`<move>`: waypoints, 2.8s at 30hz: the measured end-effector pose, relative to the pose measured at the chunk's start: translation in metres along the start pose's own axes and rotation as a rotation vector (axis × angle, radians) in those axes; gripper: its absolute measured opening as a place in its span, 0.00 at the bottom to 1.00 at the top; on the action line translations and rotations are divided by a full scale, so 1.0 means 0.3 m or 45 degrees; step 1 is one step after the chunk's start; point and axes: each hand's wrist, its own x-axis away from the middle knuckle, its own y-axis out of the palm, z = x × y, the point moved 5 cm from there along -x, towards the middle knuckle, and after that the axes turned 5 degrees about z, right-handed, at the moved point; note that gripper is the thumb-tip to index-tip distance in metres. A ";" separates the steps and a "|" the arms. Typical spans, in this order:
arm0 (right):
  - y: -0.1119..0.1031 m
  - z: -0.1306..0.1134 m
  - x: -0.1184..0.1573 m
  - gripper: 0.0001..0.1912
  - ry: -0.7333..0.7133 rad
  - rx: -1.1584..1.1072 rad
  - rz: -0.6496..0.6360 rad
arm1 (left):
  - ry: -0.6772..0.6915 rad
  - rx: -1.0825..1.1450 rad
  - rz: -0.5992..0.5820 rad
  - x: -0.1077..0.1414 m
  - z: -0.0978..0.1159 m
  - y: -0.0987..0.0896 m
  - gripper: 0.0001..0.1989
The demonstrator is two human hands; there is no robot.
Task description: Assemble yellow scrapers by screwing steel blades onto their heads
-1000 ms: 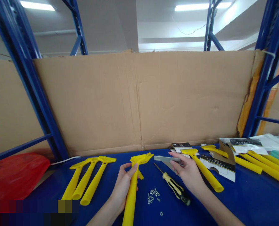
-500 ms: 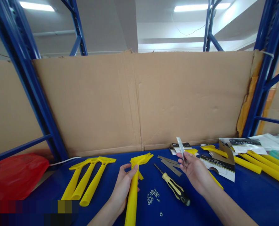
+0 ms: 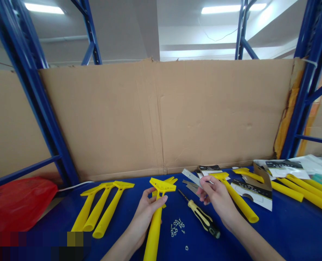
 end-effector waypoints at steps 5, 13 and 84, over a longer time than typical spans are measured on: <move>0.063 0.003 0.013 0.20 0.032 0.055 -0.120 | 0.056 -0.054 -0.181 -0.004 -0.025 0.024 0.30; 0.139 0.015 0.043 0.21 0.060 0.072 -0.201 | 0.124 -0.049 -0.406 0.026 -0.012 0.071 0.28; 0.195 0.038 0.088 0.22 0.170 0.228 -0.346 | 0.049 -0.108 -0.430 0.078 0.019 0.090 0.27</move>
